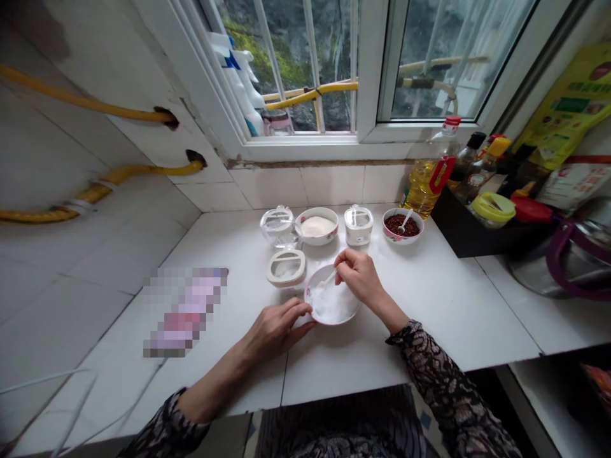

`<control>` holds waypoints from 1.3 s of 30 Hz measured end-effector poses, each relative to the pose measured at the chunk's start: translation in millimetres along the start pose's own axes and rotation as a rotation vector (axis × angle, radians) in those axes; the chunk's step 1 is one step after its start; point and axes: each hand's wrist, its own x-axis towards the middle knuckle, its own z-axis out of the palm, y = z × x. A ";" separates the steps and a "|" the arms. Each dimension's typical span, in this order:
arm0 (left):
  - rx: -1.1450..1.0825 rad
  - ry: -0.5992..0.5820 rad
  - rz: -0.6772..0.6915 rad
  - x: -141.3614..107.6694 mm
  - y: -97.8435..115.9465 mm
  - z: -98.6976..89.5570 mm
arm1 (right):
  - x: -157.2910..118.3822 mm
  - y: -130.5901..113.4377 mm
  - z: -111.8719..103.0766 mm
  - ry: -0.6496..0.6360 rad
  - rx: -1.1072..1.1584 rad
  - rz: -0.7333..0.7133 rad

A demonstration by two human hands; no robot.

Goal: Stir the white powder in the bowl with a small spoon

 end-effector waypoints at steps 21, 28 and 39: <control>0.052 0.019 0.003 0.5 1.3 1.7 | -8.0 -14.9 26.5 -0.068 -0.455 -0.664; 0.042 0.004 -0.006 1.5 2.4 -0.2 | -9.3 -20.2 2.8 0.136 -0.369 -0.562; 0.007 -0.006 -0.004 -0.8 0.0 -0.1 | -1.8 -1.6 3.8 -0.009 -0.531 -0.378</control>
